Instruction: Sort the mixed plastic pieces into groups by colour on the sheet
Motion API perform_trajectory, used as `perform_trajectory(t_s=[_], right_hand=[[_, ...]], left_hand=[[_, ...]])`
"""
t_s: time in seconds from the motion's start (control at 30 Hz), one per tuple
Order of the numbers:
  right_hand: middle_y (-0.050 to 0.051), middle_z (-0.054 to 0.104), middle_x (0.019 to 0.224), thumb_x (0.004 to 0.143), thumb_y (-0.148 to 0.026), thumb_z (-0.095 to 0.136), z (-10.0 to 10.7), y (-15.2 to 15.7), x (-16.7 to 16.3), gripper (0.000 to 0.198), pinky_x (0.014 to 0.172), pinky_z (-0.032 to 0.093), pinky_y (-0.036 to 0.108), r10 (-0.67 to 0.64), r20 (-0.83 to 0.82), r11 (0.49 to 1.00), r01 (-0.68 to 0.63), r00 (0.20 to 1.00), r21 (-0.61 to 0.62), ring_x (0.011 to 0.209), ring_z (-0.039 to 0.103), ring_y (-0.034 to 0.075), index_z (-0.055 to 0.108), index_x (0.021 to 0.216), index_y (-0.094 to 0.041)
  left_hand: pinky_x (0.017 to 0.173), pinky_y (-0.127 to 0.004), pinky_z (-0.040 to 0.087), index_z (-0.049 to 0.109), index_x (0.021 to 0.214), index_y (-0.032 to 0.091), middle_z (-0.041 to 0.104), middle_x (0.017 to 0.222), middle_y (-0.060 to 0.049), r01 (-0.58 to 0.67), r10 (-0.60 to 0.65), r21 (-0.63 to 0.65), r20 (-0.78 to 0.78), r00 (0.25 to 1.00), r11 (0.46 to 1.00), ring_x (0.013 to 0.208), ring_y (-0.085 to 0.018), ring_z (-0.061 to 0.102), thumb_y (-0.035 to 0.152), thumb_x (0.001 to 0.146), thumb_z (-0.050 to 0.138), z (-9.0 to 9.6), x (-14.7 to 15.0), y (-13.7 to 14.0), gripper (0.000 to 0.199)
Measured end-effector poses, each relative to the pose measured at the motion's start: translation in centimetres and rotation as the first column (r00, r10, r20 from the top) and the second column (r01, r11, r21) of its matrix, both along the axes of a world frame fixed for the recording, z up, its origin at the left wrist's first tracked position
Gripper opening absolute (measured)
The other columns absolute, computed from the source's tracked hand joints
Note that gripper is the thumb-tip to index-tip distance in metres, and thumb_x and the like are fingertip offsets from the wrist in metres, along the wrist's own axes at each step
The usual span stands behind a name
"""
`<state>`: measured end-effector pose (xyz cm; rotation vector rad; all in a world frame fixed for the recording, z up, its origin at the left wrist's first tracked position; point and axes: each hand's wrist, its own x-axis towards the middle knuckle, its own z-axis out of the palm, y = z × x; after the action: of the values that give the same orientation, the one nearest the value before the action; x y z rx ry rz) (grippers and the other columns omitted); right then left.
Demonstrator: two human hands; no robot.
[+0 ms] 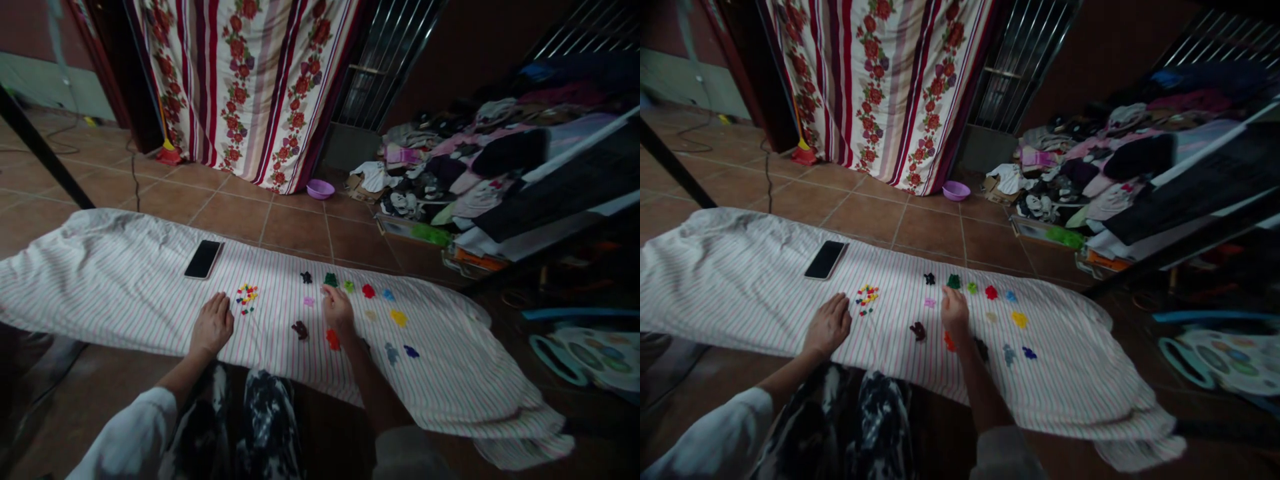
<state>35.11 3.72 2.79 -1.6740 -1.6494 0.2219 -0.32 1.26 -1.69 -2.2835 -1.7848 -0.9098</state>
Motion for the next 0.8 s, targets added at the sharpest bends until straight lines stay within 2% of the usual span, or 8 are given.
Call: perform_trajectory(t_s=[0.1,0.17,0.3,0.47,0.6,0.8], right_hand=[[0.009,0.069,0.105,0.086,-0.016,0.044,-0.6,-0.4,-6.6,0.036,0.09,0.053,0.033,0.232,-0.099,0.97,-0.238,0.968,-0.05,0.096,0.064,0.021,0.071,0.11,-0.022],[0.007,0.067,0.102,0.086,-0.016,0.048,-1.2,-0.3,-10.7,0.033,0.085,0.054,0.031,0.316,-0.123,0.939,-0.328,0.941,-0.104,0.09,0.064,0.019,0.071,0.108,-0.024],[0.007,0.066,0.108,0.085,-0.013,0.052,-1.6,0.8,-15.7,0.034,0.089,0.051,0.031,0.292,-0.054,0.925,-0.296,0.955,-0.239,0.096,0.063,0.02,0.07,0.112,-0.024],[0.008,0.065,0.113,0.09,-0.019,0.054,-0.6,1.6,-17.4,0.03,0.086,0.049,0.029,0.2,0.102,0.915,-0.149,0.974,-0.375,0.103,0.062,0.02,0.069,0.116,-0.026],[0.005,0.064,0.115,0.093,-0.022,0.051,0.1,1.1,-17.9,0.031,0.082,0.047,0.025,0.17,0.179,0.911,-0.085,0.969,-0.404,0.102,0.063,0.017,0.066,0.12,-0.028],[0.003,0.064,0.118,0.095,-0.023,0.049,0.0,0.5,-18.7,0.028,0.085,0.046,0.025,0.104,0.21,0.923,-0.016,0.972,-0.385,0.105,0.062,0.016,0.065,0.118,-0.028]], left_hand=[[0.105,-0.049,0.048,0.062,0.118,0.009,0.065,0.129,-0.021,-0.002,0.002,-0.012,0.001,1.0,1.0,0.126,-0.031,0.056,0.023,0.09,0.042,0.1,0.0,-0.1,0.037],[0.105,-0.049,0.048,0.062,0.119,0.01,0.065,0.129,-0.02,-0.001,0.001,-0.017,0.002,1.0,1.0,0.127,-0.031,0.056,0.023,0.091,0.042,0.2,0.1,-0.1,0.037],[0.106,-0.048,0.047,0.062,0.118,0.01,0.065,0.129,-0.019,-0.006,0.006,-0.015,-0.001,1.0,1.0,0.127,-0.03,0.057,0.023,0.091,0.042,0.4,0.1,-0.1,0.037],[0.104,-0.046,0.049,0.062,0.119,0.007,0.066,0.127,-0.02,-0.008,0.009,0.022,-0.044,0.999,1.0,0.125,-0.03,0.058,0.021,0.092,0.042,0.4,0.2,-0.2,0.037],[0.104,-0.046,0.049,0.062,0.119,0.007,0.066,0.127,-0.021,0.009,-0.007,0.045,-0.048,0.999,0.999,0.126,-0.031,0.057,0.021,0.091,0.043,0.2,0.1,-0.1,0.037],[0.103,-0.047,0.05,0.062,0.117,0.01,0.066,0.127,-0.02,0.003,0.001,0.064,-0.064,0.998,0.998,0.126,-0.03,0.058,0.021,0.091,0.043,-0.2,0.0,0.0,0.034]])
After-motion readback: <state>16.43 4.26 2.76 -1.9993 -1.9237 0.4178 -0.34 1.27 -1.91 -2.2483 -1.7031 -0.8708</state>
